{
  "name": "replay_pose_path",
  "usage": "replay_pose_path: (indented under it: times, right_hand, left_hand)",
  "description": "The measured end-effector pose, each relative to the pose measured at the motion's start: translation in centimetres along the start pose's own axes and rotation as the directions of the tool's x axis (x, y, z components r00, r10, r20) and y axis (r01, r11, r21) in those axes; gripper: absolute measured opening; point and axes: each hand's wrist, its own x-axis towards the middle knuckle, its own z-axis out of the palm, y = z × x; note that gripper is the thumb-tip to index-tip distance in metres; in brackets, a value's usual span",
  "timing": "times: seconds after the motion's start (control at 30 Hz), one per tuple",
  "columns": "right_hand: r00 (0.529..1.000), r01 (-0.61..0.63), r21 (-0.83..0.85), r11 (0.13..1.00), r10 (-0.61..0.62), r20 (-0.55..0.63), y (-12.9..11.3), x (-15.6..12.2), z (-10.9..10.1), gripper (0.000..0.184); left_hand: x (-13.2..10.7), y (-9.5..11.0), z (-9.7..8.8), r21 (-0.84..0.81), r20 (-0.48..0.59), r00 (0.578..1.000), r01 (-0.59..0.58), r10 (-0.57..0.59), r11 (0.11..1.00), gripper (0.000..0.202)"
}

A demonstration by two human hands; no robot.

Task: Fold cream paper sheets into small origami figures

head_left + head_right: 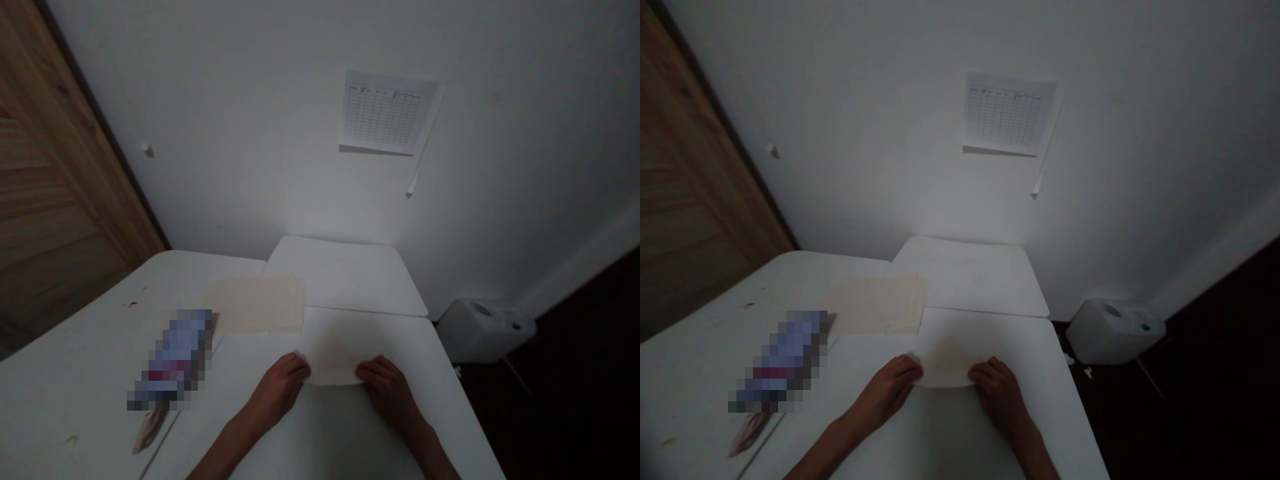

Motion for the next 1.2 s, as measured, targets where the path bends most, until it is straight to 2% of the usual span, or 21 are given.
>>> replay_pose_path:
  times: [0.27,0.43,0.6,0.83,1.07,1.2]
  right_hand:
    - [0.998,-0.043,0.087,0.995,0.047,-0.041,0.6,-1.6,0.1,0.026]
    - [0.990,-0.107,0.125,0.986,0.117,-0.081,0.7,-2.0,0.2,0.023]
    - [0.973,-0.186,0.110,0.976,0.198,-0.117,0.8,-1.7,0.6,0.024]
    - [0.957,-0.259,0.119,0.958,0.271,-0.102,1.3,-1.4,0.7,0.030]
    - [0.916,-0.356,0.220,0.908,0.385,-0.108,0.9,-0.1,0.5,0.034]
    - [0.896,-0.398,0.243,0.884,0.432,-0.102,0.5,0.5,0.5,0.037]
  left_hand:
    - [-1.3,-0.5,0.3,0.003,-0.033,0.999,-0.014,0.014,1.000,0.031]
    - [-1.2,-0.1,0.1,0.000,-0.042,0.998,0.056,-0.056,0.998,0.025]
    - [-0.5,0.5,-0.3,-0.036,-0.081,0.980,0.180,-0.182,0.983,0.021]
    - [-0.3,0.1,-0.3,-0.135,-0.082,0.963,0.243,-0.255,0.961,0.023]
    - [0.9,0.0,0.7,-0.039,-0.133,0.926,0.352,-0.354,0.935,0.026]
    - [1.9,0.0,1.2,0.013,-0.118,0.934,0.342,-0.338,0.940,0.020]
